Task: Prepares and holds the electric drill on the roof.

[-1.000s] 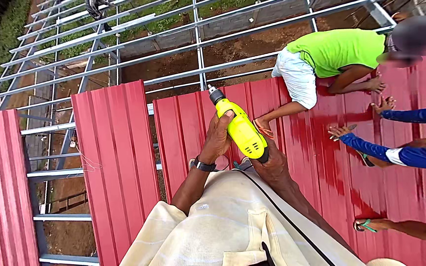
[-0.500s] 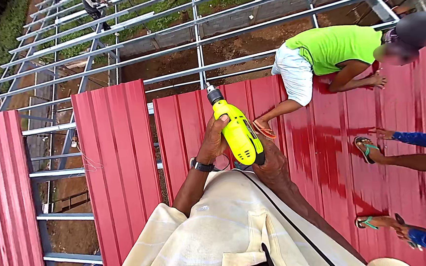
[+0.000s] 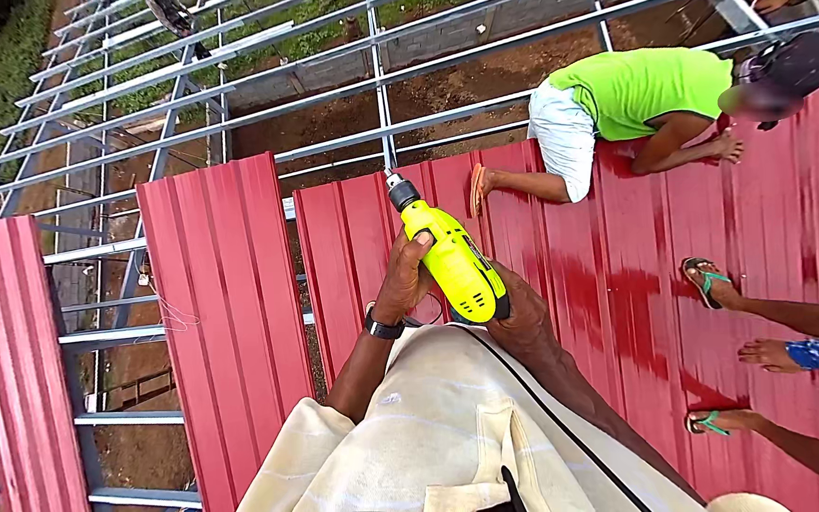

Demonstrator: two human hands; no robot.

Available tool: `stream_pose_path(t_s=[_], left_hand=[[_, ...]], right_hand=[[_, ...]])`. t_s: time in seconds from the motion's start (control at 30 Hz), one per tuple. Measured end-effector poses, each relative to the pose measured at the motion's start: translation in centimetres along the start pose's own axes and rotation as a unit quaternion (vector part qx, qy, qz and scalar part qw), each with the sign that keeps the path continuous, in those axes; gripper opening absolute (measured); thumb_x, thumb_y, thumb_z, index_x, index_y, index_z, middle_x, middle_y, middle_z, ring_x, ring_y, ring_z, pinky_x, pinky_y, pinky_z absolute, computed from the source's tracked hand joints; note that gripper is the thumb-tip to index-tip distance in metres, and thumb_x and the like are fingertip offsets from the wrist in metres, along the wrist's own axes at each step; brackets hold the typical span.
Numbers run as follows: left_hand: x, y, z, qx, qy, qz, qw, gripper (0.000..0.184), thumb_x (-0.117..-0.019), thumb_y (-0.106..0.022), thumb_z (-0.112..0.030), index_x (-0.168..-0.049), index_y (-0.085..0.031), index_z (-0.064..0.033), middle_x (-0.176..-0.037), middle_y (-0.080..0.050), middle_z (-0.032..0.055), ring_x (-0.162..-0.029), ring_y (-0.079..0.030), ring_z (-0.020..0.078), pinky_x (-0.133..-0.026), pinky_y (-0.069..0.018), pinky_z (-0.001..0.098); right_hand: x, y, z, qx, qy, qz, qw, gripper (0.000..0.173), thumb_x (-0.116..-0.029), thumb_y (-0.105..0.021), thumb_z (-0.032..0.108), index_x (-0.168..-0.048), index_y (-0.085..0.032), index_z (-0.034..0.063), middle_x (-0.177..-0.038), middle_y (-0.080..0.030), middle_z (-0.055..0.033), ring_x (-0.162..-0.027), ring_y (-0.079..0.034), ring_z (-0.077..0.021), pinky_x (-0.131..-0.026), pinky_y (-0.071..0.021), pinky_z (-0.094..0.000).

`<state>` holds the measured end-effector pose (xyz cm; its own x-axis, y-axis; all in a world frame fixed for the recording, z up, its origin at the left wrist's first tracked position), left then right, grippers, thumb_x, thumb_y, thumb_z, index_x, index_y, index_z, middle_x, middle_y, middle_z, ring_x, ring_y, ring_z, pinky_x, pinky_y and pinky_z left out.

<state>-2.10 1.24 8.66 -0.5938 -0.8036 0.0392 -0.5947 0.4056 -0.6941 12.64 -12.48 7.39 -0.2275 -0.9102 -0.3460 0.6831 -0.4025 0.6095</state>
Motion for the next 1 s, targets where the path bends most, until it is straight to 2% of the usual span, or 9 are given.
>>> stream_pose_path(t_s=[0.07,0.13,0.27,0.33,0.4,0.57,0.67,0.77,1.0], left_hand=[[0.0,0.0,0.1,0.010,-0.002,-0.009,1.000,0.055,-0.0992,-0.063,-0.043,-0.142,-0.045,-0.0136,-0.121,-0.064,0.0146,-0.104,-0.068,0.0238,-0.089,-0.0591,0.0439],[-0.2,0.0,0.1,0.035,0.003,-0.005,0.999,0.056,-0.1001,-0.060,-0.043,-0.146,-0.042,-0.0154,-0.128,-0.061,0.0162,-0.110,-0.066,0.0260,-0.092,-0.0574,0.0455],[-0.5,-0.2,0.4,0.067,0.008,-0.009,0.998,0.051,-0.1037,-0.047,-0.046,-0.145,-0.045,-0.0160,-0.130,-0.061,0.0151,-0.114,-0.065,0.0259,-0.094,-0.0564,0.0453],[-0.6,-0.2,0.6,0.054,0.009,-0.018,0.998,0.050,-0.1070,-0.038,-0.048,-0.146,-0.044,-0.0164,-0.132,-0.060,0.0152,-0.116,-0.063,0.0265,-0.096,-0.0555,0.0459],[-0.7,-0.2,1.1,0.048,0.014,-0.032,0.998,0.049,-0.1087,-0.037,-0.047,-0.146,-0.043,-0.0166,-0.133,-0.059,0.0156,-0.118,-0.063,0.0275,-0.097,-0.0548,0.0469],[-0.6,-0.3,1.9,0.040,0.016,-0.046,0.998,0.051,-0.1084,-0.042,-0.048,-0.150,-0.039,-0.0179,-0.135,-0.058,0.0158,-0.121,-0.061,0.0282,-0.101,-0.0529,0.0476],[-0.3,-0.8,2.1,0.023,0.024,-0.054,0.998,0.052,-0.1072,-0.048,-0.045,-0.150,-0.038,-0.0173,-0.132,-0.060,0.0168,-0.118,-0.063,0.0286,-0.101,-0.0532,0.0481],[-0.2,-1.1,2.3,0.017,0.033,-0.055,0.998,0.059,-0.1050,-0.055,-0.043,-0.154,-0.033,-0.0181,-0.135,-0.059,0.0185,-0.119,-0.062,0.0312,-0.101,-0.0529,0.0499],[-0.3,-1.4,2.3,-0.001,0.033,-0.057,0.998,0.060,-0.1053,-0.056,-0.039,-0.155,-0.029,-0.0193,-0.133,-0.059,0.0202,-0.116,-0.064,0.0327,-0.098,-0.0543,0.0515]], right_hand=[[-0.1,-0.1,-0.1,-0.027,-0.010,0.005,1.000,0.057,-0.0913,-0.074,0.023,-0.140,-0.057,-0.0013,-0.123,-0.070,-0.0163,-0.115,-0.068,-0.0207,-0.102,-0.0557,-0.0356],[-0.3,0.0,-0.1,-0.064,-0.036,0.011,0.997,0.058,-0.0910,-0.075,0.023,-0.141,-0.056,-0.0022,-0.125,-0.070,-0.0152,-0.116,-0.068,-0.0165,-0.102,-0.0554,-0.0328],[-0.8,0.2,-0.1,-0.145,-0.102,0.034,0.984,0.061,-0.0887,-0.080,0.025,-0.137,-0.055,-0.0027,-0.117,-0.072,-0.0092,-0.107,-0.069,-0.0066,-0.096,-0.0575,-0.0257],[-0.9,0.2,-0.3,-0.168,-0.115,0.043,0.978,0.061,-0.0883,-0.081,0.025,-0.136,-0.054,-0.0024,-0.114,-0.072,-0.0068,-0.105,-0.069,-0.0048,-0.095,-0.0579,-0.0244],[-0.9,0.3,-0.3,-0.191,-0.128,0.049,0.972,0.061,-0.0887,-0.081,0.025,-0.135,-0.054,-0.0027,-0.114,-0.072,-0.0056,-0.104,-0.069,-0.0052,-0.094,-0.0586,-0.0245],[-0.5,0.2,-0.8,-0.195,-0.131,0.053,0.971,0.060,-0.0885,-0.081,0.024,-0.135,-0.054,-0.0024,-0.114,-0.072,-0.0056,-0.104,-0.069,-0.0059,-0.095,-0.0589,-0.0255],[0.1,0.3,-1.0,-0.167,-0.121,0.030,0.978,0.058,-0.0870,-0.081,0.024,-0.131,-0.056,-0.0045,-0.111,-0.072,-0.0068,-0.101,-0.069,-0.0044,-0.093,-0.0586,-0.0238],[0.4,0.3,-1.4,-0.176,-0.120,0.008,0.977,0.058,-0.0866,-0.082,0.024,-0.130,-0.055,-0.0055,-0.110,-0.072,-0.0064,-0.101,-0.070,-0.0036,-0.093,-0.0589,-0.0233],[0.4,0.4,-1.4,-0.197,-0.127,0.009,0.972,0.061,-0.0861,-0.083,0.024,-0.131,-0.054,-0.0061,-0.112,-0.072,-0.0060,-0.103,-0.069,-0.0032,-0.094,-0.0580,-0.0223]])
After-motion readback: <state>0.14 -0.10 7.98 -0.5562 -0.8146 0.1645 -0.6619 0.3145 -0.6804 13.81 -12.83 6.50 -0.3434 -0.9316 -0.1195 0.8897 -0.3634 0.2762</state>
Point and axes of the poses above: each hand's wrist, its own x-axis away from the middle knuckle, its own y-axis out of the back of the hand, z = x × y, the point moved 3 cm from there along -x, towards the middle knuckle
